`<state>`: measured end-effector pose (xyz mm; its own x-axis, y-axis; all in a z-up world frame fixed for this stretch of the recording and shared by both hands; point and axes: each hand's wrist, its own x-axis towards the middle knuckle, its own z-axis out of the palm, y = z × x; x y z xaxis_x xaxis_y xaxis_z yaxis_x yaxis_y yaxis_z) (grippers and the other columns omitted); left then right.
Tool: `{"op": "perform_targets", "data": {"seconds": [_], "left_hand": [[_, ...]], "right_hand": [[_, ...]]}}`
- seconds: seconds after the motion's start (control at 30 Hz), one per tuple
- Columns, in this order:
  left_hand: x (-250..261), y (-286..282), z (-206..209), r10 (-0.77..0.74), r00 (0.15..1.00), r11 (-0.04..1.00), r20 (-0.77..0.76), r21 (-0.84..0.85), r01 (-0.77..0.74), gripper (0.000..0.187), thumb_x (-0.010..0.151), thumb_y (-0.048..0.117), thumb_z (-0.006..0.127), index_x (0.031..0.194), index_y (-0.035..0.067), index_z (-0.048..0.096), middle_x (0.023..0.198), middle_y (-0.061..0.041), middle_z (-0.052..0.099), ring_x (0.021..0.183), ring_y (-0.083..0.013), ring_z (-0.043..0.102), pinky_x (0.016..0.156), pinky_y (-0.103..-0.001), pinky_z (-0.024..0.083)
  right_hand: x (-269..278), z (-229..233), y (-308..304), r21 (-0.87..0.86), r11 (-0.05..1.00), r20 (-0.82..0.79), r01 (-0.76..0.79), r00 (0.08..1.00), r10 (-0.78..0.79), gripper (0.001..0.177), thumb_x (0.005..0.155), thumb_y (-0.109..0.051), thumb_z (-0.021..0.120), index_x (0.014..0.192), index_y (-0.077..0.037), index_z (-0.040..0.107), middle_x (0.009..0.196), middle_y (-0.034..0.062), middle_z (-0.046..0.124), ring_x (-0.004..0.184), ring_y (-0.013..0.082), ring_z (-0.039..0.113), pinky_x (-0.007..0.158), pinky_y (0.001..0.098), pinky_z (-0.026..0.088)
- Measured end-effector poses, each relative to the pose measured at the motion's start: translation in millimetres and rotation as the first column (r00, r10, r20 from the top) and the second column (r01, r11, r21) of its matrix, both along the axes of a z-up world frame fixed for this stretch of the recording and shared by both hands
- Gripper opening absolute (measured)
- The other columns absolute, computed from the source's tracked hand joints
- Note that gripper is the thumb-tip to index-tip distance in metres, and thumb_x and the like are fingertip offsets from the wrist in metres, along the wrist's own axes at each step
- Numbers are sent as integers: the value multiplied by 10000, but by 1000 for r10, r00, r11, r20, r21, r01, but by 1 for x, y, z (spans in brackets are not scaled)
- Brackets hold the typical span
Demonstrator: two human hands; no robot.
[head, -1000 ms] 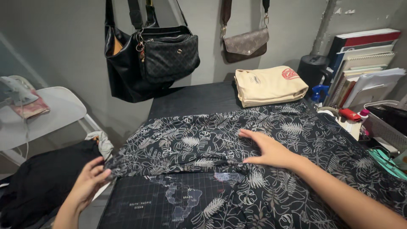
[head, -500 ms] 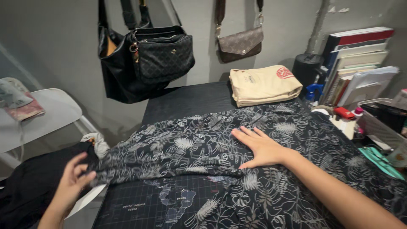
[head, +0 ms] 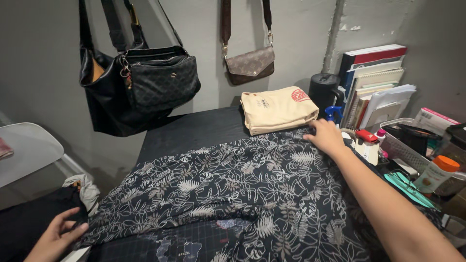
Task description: The person folds a beige t-shirt on a cutting mat, then folds a dark floral-patterned shirt. The folded shirts are stacked on the table.
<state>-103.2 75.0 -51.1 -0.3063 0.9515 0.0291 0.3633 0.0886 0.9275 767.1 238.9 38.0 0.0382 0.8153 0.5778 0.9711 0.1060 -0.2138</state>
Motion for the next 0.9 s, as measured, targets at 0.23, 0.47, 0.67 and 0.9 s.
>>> {"op": "perform_targets", "data": {"seconds": [0.23, 0.47, 0.67, 0.9], "left_hand": [[25, -17, 17, 31, 997, 998, 67, -48, -28, 796, 831, -23, 721, 1558, 98, 419, 1120, -212, 694, 1048, -244, 688, 916, -426, 558], [62, -4, 30, -92, 991, 996, -101, -19, 91, 780, 808, 149, 770, 1542, 122, 506, 1201, -192, 664, 1124, -223, 638, 983, -365, 478], [110, 52, 63, 110, 964, 979, -243, 195, -62, 586, 938, 412, 632, 1452, 140, 561, 1351, -151, 613, 1205, -217, 584, 910, -374, 489], [162, 115, 96, 49, 497, 992, -866, 101, 77, 433, 855, 322, 721, 1273, 217, 683, 1255, -56, 696, 1215, -273, 594, 1052, -624, 280]], "right_hand": [[48, -23, 35, -81, 987, -346, 136, 925, -156, 470, 736, -292, 890, 1127, -68, 759, 1132, 196, 746, 1094, 373, 694, 968, 475, 525], [96, -50, 45, 29, 987, -386, 161, 912, -137, 454, 823, -271, 848, 1179, -15, 732, 1178, 236, 721, 1109, 399, 683, 962, 467, 520], [122, -75, 73, 8, 991, -305, 134, 944, -125, 509, 874, -356, 847, 1203, 8, 713, 1179, 284, 701, 1108, 432, 663, 966, 481, 500], [117, -63, 63, 46, 995, -350, 88, 934, -66, 411, 872, -263, 857, 1194, -29, 753, 1155, 256, 727, 1082, 393, 698, 973, 455, 529]]}}
